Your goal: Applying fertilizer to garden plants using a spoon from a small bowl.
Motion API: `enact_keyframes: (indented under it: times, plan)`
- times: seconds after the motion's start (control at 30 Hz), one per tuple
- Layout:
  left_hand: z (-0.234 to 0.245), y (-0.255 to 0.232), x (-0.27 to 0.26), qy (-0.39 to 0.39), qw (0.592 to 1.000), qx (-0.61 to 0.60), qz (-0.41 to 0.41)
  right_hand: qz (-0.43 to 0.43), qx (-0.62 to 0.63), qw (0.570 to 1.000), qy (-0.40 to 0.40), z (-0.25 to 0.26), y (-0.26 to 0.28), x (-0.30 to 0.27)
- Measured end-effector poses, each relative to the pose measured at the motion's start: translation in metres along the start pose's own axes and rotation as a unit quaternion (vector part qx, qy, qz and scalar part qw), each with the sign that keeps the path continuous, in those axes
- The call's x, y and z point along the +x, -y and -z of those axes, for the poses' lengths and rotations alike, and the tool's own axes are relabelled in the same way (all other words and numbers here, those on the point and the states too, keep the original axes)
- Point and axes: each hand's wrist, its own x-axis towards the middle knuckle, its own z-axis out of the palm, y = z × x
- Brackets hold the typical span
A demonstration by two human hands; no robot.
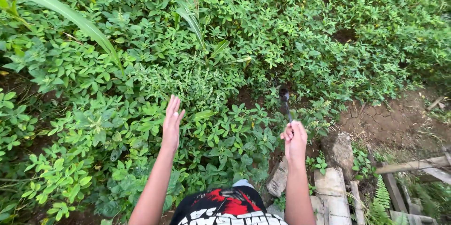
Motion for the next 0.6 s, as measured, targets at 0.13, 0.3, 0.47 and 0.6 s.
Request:
enact_keyframes:
  times: [0.13, 0.3, 0.47, 0.6]
  plan:
    - [0.009, 0.016, 0.000, 0.006, 1.000, -0.006, 0.029, -0.024, 0.020, 0.999, -0.019, 0.003, -0.011, 0.000]
    - [0.019, 0.045, 0.004, 0.040, 0.999, -0.006, 0.031, -0.043, 0.009, 0.999, -0.012, 0.004, -0.015, 0.017]
    - [0.010, 0.058, 0.010, -0.001, 0.998, -0.009, 0.057, -0.080, -0.009, 0.997, 0.010, 0.003, -0.029, 0.053]
    - [0.001, 0.080, 0.023, -0.044, 0.996, 0.000, 0.074, -0.112, -0.048, 0.992, 0.034, 0.005, -0.043, 0.094]
